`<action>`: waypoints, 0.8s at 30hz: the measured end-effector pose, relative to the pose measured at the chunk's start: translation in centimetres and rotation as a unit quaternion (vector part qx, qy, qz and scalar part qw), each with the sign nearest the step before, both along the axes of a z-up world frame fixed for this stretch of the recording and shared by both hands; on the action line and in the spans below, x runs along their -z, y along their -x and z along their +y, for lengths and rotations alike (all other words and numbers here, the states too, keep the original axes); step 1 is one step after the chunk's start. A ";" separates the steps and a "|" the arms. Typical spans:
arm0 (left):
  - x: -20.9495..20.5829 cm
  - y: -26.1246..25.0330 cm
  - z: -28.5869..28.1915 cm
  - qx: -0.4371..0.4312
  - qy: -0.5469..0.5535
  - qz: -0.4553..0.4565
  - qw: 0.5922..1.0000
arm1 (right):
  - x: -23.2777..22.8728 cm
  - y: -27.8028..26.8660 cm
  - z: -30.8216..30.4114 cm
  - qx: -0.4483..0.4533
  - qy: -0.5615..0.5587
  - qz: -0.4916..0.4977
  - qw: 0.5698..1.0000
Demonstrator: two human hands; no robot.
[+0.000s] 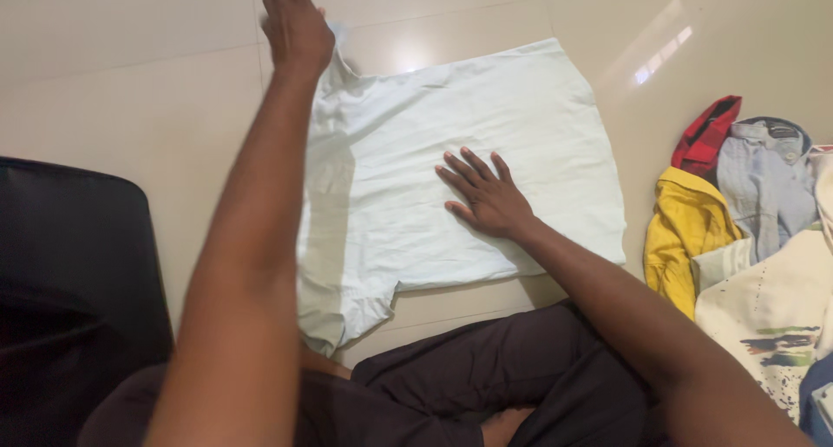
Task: The person buttons a shirt by hand while sitting on the floor and then folds the garment.
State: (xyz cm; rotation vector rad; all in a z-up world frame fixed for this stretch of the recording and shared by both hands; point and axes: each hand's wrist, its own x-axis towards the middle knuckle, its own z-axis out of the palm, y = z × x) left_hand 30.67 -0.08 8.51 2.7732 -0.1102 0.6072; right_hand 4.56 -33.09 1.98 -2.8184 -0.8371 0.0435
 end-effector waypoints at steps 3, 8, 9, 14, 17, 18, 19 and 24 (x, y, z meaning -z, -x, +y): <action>0.0 3.7 1.0 0.071 -0.196 -0.045 0.977 | 0.2 0.1 -0.1 -0.001 -0.005 -0.005 1.000; 5.6 17.3 5.4 0.097 -0.175 0.175 0.964 | 0.1 0.1 0.0 0.005 0.003 0.007 1.000; 6.1 19.4 6.6 0.061 -0.152 0.200 0.966 | 0.1 0.2 -0.1 0.005 0.004 0.012 1.000; 6.9 23.1 9.6 -0.029 -0.068 0.194 0.978 | 0.3 -0.1 -0.1 0.043 -0.042 -0.007 0.998; 6.6 22.6 8.3 -0.062 -0.068 0.197 0.976 | 0.1 0.1 0.1 0.080 -0.009 -0.013 0.997; 6.4 22.6 7.8 -0.067 -0.065 0.185 0.978 | -0.2 -0.3 0.2 0.089 0.003 -0.017 0.996; 6.6 22.8 7.1 -0.070 -0.063 0.178 0.980 | -0.3 -0.3 0.2 0.102 0.006 -0.009 0.995; 6.8 22.4 5.6 -0.033 -0.051 0.143 0.988 | -1.6 -1.7 0.8 0.212 0.031 0.057 0.975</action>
